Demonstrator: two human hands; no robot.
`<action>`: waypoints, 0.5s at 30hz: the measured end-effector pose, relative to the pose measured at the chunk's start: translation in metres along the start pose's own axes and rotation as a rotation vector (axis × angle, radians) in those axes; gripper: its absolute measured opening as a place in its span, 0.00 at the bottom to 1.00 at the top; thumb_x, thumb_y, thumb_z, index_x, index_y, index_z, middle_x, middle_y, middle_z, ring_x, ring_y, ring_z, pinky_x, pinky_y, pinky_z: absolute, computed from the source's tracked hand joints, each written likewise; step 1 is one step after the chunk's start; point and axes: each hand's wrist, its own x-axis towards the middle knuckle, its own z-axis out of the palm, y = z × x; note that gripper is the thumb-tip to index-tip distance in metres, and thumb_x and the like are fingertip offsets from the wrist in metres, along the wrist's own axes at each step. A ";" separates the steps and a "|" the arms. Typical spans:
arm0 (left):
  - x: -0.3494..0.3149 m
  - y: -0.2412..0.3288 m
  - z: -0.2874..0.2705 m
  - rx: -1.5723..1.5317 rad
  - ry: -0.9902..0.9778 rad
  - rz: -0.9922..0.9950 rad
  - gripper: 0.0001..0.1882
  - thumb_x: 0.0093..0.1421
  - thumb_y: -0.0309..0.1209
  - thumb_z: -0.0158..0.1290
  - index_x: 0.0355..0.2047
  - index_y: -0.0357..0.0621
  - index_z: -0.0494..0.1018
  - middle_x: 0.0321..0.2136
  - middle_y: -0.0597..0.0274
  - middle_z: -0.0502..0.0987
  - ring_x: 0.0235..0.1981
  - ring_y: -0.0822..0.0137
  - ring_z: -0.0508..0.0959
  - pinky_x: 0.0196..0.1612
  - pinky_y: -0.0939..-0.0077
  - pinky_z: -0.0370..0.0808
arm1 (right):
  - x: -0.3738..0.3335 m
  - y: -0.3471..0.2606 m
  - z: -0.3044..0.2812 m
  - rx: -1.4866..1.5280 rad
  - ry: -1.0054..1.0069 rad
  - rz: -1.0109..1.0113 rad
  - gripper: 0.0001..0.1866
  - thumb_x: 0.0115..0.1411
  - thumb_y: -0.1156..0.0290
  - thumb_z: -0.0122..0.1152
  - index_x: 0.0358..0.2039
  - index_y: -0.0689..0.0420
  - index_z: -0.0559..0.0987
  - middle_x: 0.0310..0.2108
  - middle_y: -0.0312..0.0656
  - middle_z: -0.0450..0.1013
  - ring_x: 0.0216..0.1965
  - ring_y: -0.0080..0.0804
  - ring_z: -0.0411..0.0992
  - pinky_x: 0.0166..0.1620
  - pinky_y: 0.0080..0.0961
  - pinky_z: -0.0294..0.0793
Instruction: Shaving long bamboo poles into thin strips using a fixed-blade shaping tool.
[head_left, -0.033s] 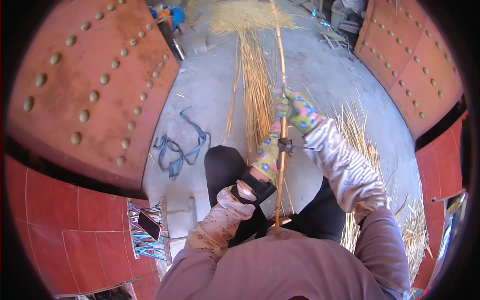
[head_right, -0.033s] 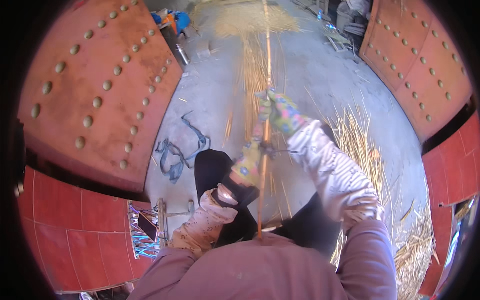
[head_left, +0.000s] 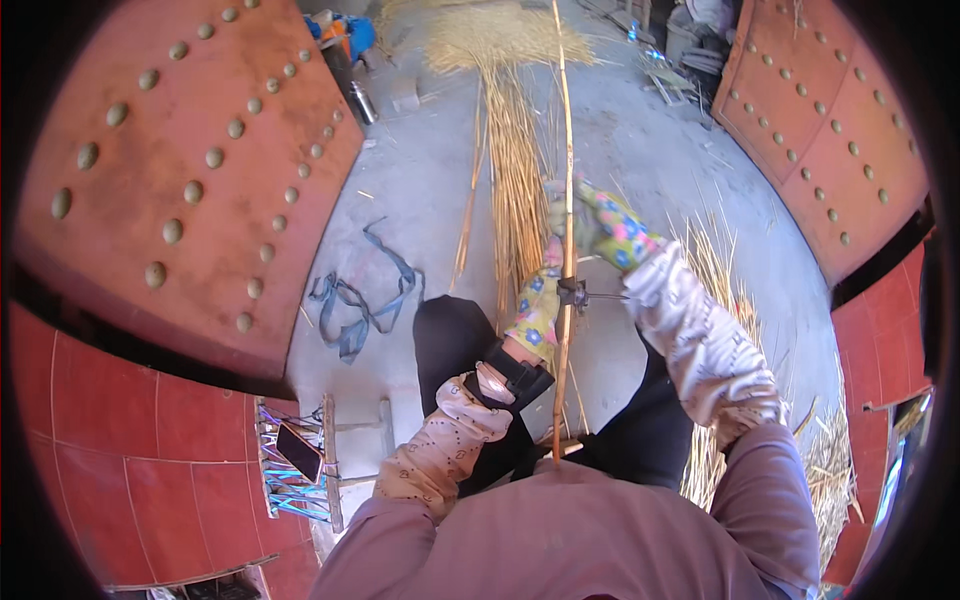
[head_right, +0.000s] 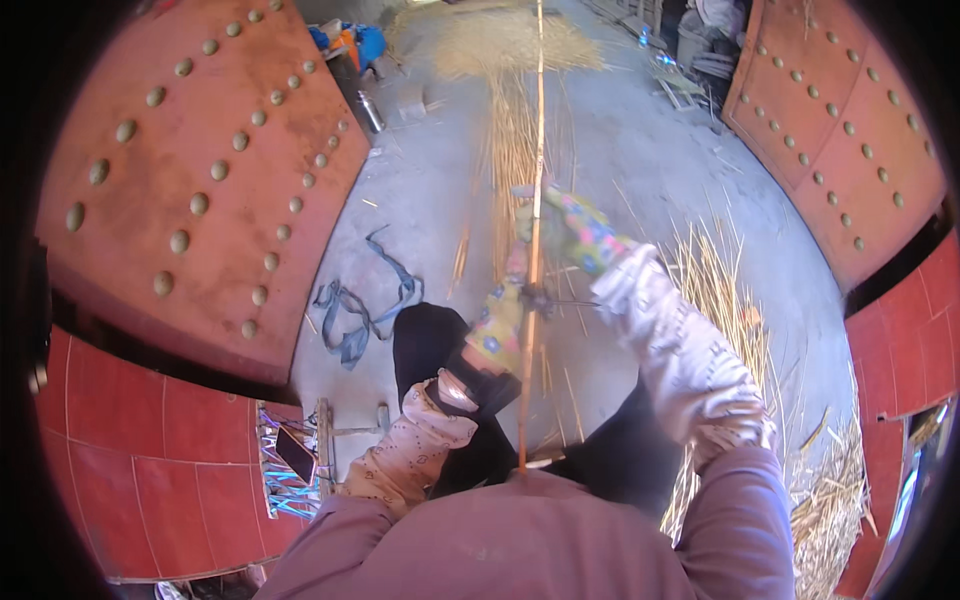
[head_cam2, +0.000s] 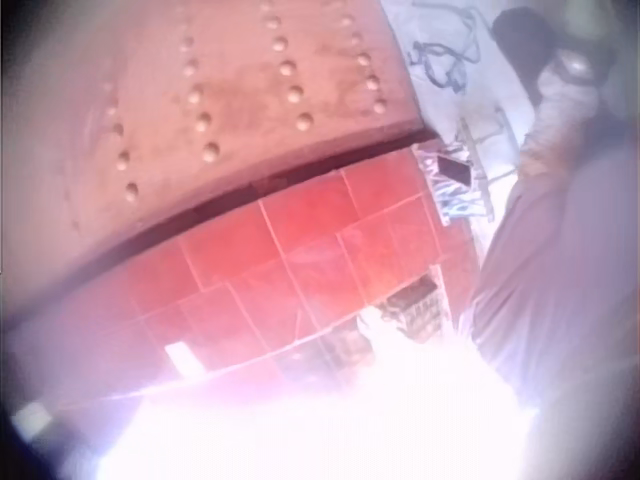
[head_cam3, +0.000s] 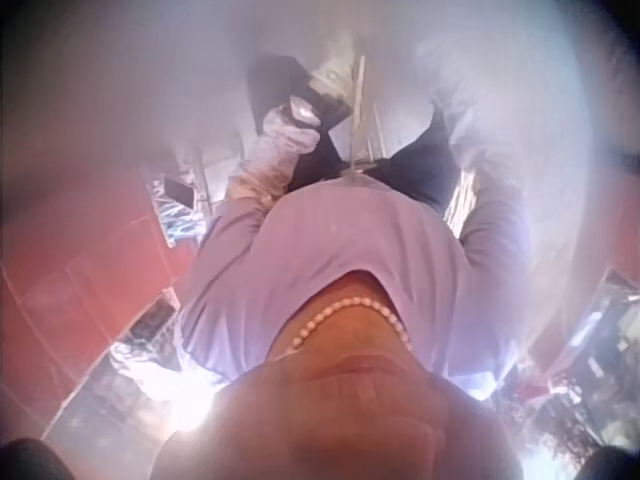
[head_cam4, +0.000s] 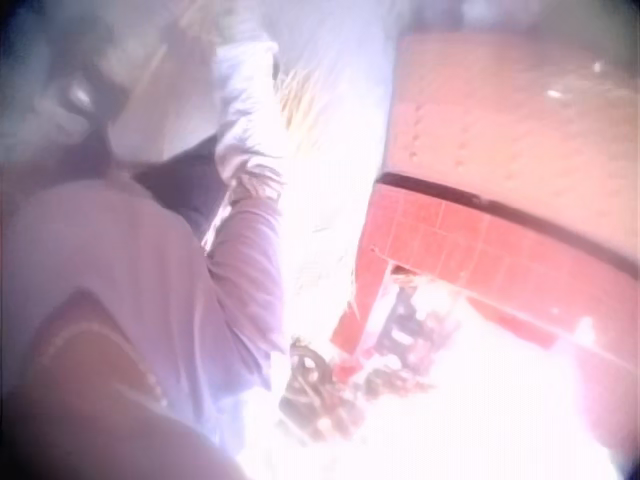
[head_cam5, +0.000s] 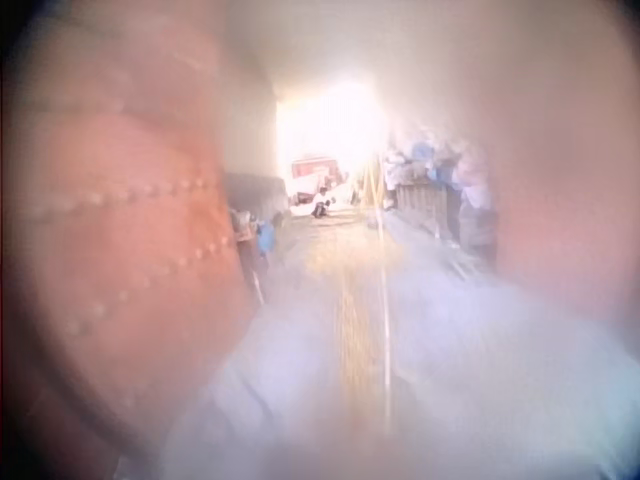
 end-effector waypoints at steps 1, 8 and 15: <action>0.010 0.002 0.000 -0.055 0.023 -0.074 0.20 0.59 0.52 0.46 0.25 0.49 0.69 0.15 0.69 0.68 0.13 0.74 0.69 0.15 0.79 0.65 | -0.007 -0.009 -0.007 -0.144 0.151 0.007 0.23 0.59 0.54 0.52 0.49 0.56 0.69 0.32 0.34 0.67 0.34 0.23 0.65 0.37 0.20 0.65; 0.049 0.002 0.026 -0.373 0.081 -0.094 0.19 0.55 0.54 0.51 0.21 0.54 0.66 0.12 0.73 0.64 0.10 0.77 0.65 0.13 0.82 0.62 | -0.111 0.048 0.009 -0.286 0.730 0.251 0.14 0.61 0.56 0.49 0.37 0.54 0.74 0.26 0.34 0.71 0.25 0.26 0.68 0.27 0.24 0.68; 0.057 -0.011 0.046 -0.462 0.134 -0.084 0.20 0.58 0.54 0.47 0.27 0.51 0.68 0.16 0.72 0.65 0.14 0.77 0.66 0.14 0.82 0.62 | -0.191 0.053 0.003 -0.582 0.539 0.284 0.13 0.63 0.61 0.46 0.27 0.54 0.71 0.19 0.30 0.66 0.19 0.24 0.64 0.21 0.25 0.63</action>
